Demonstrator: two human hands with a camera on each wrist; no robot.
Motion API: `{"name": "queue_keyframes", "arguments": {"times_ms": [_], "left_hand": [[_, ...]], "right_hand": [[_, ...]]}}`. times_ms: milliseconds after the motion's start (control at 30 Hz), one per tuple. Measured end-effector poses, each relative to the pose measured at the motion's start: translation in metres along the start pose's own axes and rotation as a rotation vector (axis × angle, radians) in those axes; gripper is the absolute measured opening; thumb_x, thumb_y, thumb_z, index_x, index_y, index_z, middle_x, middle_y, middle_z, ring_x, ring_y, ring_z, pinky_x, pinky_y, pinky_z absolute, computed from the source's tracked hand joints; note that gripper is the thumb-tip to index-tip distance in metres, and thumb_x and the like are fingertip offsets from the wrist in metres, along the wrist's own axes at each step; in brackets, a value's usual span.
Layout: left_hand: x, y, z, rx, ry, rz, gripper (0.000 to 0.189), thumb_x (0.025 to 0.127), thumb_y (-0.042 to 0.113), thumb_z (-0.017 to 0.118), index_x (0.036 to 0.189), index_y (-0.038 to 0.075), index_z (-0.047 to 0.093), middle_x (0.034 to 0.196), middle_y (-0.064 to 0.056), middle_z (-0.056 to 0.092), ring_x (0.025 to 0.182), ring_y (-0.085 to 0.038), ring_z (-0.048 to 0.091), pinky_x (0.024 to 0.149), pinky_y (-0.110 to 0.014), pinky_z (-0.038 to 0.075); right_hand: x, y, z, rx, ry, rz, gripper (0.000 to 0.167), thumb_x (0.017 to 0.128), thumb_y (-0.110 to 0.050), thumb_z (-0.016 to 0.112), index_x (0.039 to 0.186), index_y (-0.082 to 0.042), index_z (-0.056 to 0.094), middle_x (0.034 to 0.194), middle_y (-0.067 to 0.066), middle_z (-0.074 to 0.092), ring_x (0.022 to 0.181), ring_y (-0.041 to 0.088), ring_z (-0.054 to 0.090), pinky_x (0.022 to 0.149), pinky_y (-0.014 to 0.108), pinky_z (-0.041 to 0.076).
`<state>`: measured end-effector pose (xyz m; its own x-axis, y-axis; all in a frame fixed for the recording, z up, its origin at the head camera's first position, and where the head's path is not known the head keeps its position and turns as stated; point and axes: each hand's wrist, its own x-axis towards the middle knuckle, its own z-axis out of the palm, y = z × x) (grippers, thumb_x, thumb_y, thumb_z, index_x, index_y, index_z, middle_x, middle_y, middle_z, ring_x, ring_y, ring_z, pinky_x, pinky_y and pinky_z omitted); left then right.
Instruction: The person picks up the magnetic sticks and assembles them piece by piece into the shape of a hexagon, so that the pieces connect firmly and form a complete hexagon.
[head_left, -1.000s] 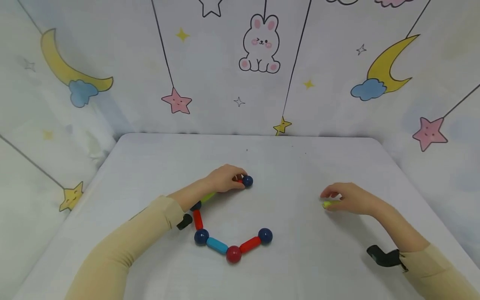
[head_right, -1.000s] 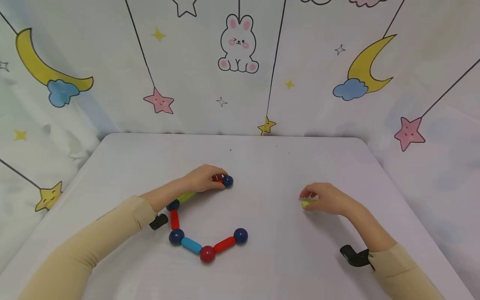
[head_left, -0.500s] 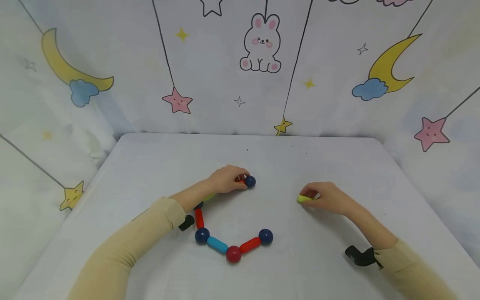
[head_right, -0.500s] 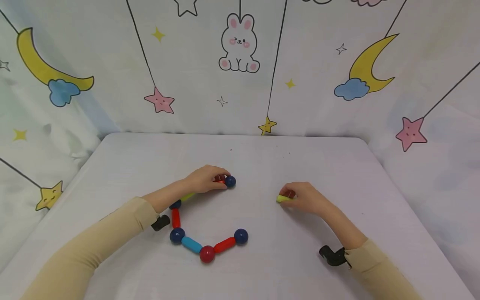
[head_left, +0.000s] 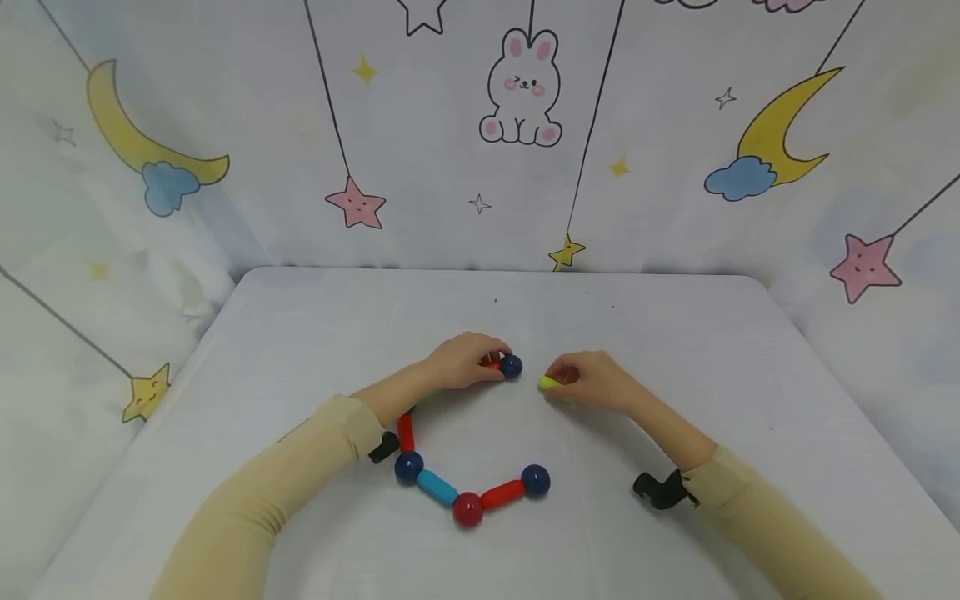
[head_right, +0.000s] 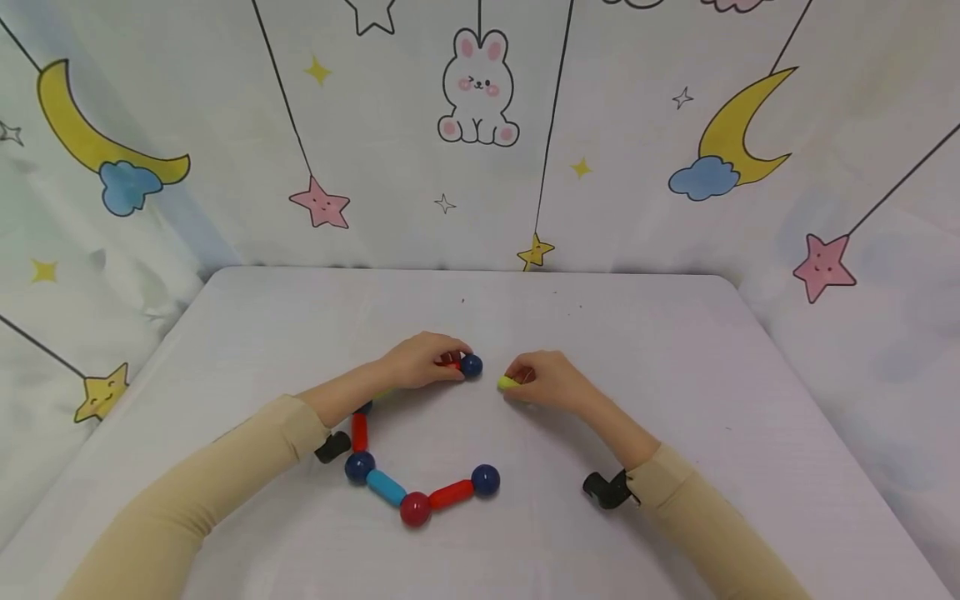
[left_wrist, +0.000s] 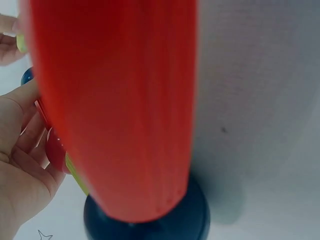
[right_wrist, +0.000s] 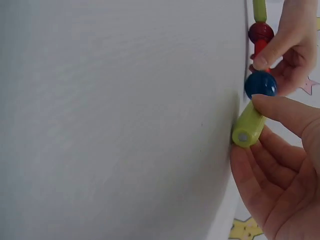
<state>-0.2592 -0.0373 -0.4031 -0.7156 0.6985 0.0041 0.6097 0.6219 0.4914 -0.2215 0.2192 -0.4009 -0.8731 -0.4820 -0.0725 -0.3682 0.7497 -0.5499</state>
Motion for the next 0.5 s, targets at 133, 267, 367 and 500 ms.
{"name": "queue_keyframes", "arguments": {"times_ms": [133, 267, 367, 500], "left_hand": [[0.003, 0.004, 0.000, -0.003, -0.006, 0.007, 0.037, 0.091, 0.020, 0.071, 0.126, 0.009, 0.064, 0.107, -0.006, 0.067, 0.093, -0.018, 0.058, 0.083, -0.032, 0.050], [0.007, 0.007, 0.002, 0.000, -0.015, 0.008, 0.036, 0.091, 0.020, 0.071, 0.125, 0.010, 0.064, 0.105, -0.004, 0.067, 0.091, -0.017, 0.058, 0.080, -0.031, 0.049], [0.011, 0.008, 0.003, 0.009, -0.020, 0.000, 0.035, 0.091, 0.020, 0.071, 0.125, 0.011, 0.064, 0.105, -0.003, 0.067, 0.091, -0.017, 0.058, 0.080, -0.031, 0.050], [0.010, 0.013, 0.004, 0.088, 0.000, 0.001, 0.039, 0.091, 0.023, 0.070, 0.127, 0.011, 0.063, 0.111, -0.005, 0.065, 0.096, -0.018, 0.058, 0.081, -0.033, 0.050]], "right_hand": [[0.007, -0.004, 0.004, 0.022, -0.001, 0.042, 0.023, 0.086, -0.022, 0.075, 0.104, -0.008, 0.070, 0.087, -0.002, 0.065, 0.079, 0.015, 0.056, 0.068, 0.028, 0.048], [0.011, -0.007, 0.005, 0.038, 0.005, 0.056, 0.026, 0.086, -0.024, 0.075, 0.105, -0.007, 0.070, 0.089, 0.000, 0.066, 0.080, 0.015, 0.057, 0.067, 0.029, 0.048], [0.013, -0.008, 0.005, 0.042, 0.006, 0.065, 0.028, 0.087, -0.026, 0.074, 0.106, -0.006, 0.069, 0.089, 0.000, 0.066, 0.080, 0.015, 0.057, 0.067, 0.028, 0.048], [0.014, -0.009, 0.004, 0.038, 0.011, 0.056, 0.028, 0.087, -0.025, 0.074, 0.106, -0.006, 0.069, 0.088, 0.000, 0.065, 0.080, 0.015, 0.057, 0.068, 0.027, 0.048]]}}
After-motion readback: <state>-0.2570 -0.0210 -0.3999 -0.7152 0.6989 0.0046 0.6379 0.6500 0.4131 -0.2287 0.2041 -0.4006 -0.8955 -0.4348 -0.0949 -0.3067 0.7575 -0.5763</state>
